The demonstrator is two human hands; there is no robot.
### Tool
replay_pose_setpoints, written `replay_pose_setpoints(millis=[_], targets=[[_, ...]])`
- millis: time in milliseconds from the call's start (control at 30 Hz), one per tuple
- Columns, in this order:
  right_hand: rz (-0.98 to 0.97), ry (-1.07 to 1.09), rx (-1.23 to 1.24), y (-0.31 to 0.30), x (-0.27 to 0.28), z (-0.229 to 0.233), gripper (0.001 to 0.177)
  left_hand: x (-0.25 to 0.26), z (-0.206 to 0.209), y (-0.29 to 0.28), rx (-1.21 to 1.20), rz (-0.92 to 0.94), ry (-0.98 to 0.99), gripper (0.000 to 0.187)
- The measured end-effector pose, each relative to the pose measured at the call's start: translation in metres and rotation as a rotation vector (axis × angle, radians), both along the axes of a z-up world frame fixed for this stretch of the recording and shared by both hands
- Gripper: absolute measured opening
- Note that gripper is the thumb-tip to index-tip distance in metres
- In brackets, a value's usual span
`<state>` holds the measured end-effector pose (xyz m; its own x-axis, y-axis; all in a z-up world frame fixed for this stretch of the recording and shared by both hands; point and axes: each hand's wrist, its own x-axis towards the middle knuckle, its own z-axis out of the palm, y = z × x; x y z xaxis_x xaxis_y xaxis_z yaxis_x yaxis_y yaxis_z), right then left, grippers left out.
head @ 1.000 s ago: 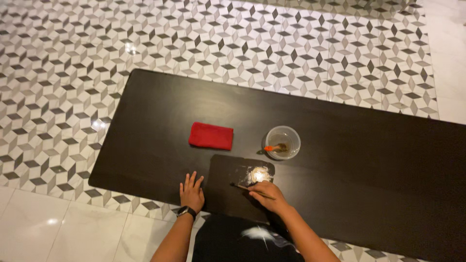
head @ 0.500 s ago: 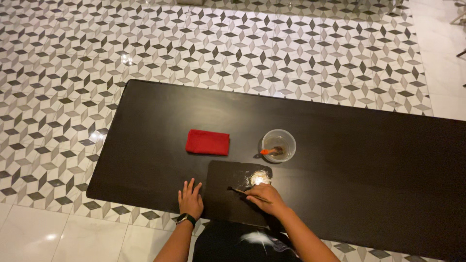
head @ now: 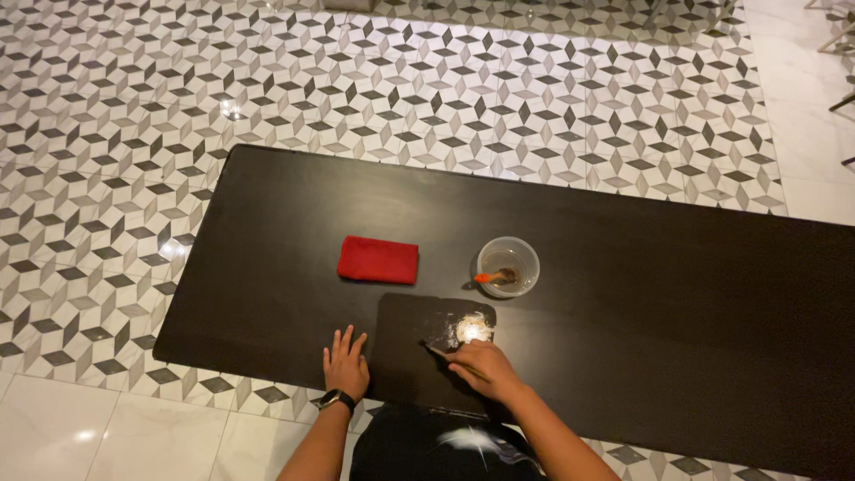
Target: The person paints a dark rectangular table with a brush, applying a light-colored substance in a rectangular area. They dip the brush into a container of liquid and continue painting the table surface.
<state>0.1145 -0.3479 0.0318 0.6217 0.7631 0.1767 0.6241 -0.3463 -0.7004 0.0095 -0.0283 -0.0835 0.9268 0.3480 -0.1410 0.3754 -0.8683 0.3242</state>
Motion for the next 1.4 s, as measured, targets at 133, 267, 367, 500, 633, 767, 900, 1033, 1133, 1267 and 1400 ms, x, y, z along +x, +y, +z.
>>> replay_pose_setpoints(millis=[133, 267, 367, 500, 633, 767, 900, 1033, 1133, 1267, 1400], targets=[[0.048, 0.018, 0.019, -0.001, -0.006, -0.009, 0.018, 0.001, -0.002, -0.002, -0.004, 0.023, -0.011, 0.054], [-0.023, 0.001, 0.073, -0.007, 0.007, -0.013, 0.013, 0.001, -0.008, -0.003, 0.009, 0.026, -0.063, 0.054], [0.068, 0.03, -0.045, -0.007, 0.002, -0.008, 0.016, 0.0, -0.008, -0.003, 0.017, 0.027, -0.054, 0.054], [0.085, 0.122, -0.013, -0.006, -0.001, -0.01, 0.015, 0.001, -0.008, -0.005, 0.028, 0.04, -0.025, 0.053], [-0.073, 0.019, -0.012, -0.006, 0.011, -0.009, 0.013, 0.001, -0.005, -0.006, 0.021, 0.042, -0.011, 0.053], [0.069, -0.001, -0.011, -0.001, -0.006, -0.01, 0.015, 0.0, -0.003, -0.008, 0.018, 0.042, -0.032, 0.054], [0.032, 0.109, -0.046, -0.005, -0.002, -0.012, 0.016, 0.003, 0.002, -0.007, -0.001, 0.047, 0.006, 0.054], [-0.072, 0.04, -0.036, -0.011, 0.007, -0.012, 0.015, 0.002, 0.001, -0.007, -0.01, 0.049, 0.007, 0.053], [0.064, 0.053, -0.014, -0.009, -0.001, -0.008, 0.017, 0.0, -0.003, -0.008, 0.019, 0.041, -0.015, 0.054], [0.035, 0.013, -0.029, -0.006, 0.005, -0.004, 0.016, 0.001, -0.005, -0.009, 0.031, 0.048, -0.01, 0.054], [0.039, -0.05, -0.001, -0.001, 0.005, -0.008, 0.014, 0.005, -0.002, -0.009, 0.03, 0.047, 0.031, 0.055]])
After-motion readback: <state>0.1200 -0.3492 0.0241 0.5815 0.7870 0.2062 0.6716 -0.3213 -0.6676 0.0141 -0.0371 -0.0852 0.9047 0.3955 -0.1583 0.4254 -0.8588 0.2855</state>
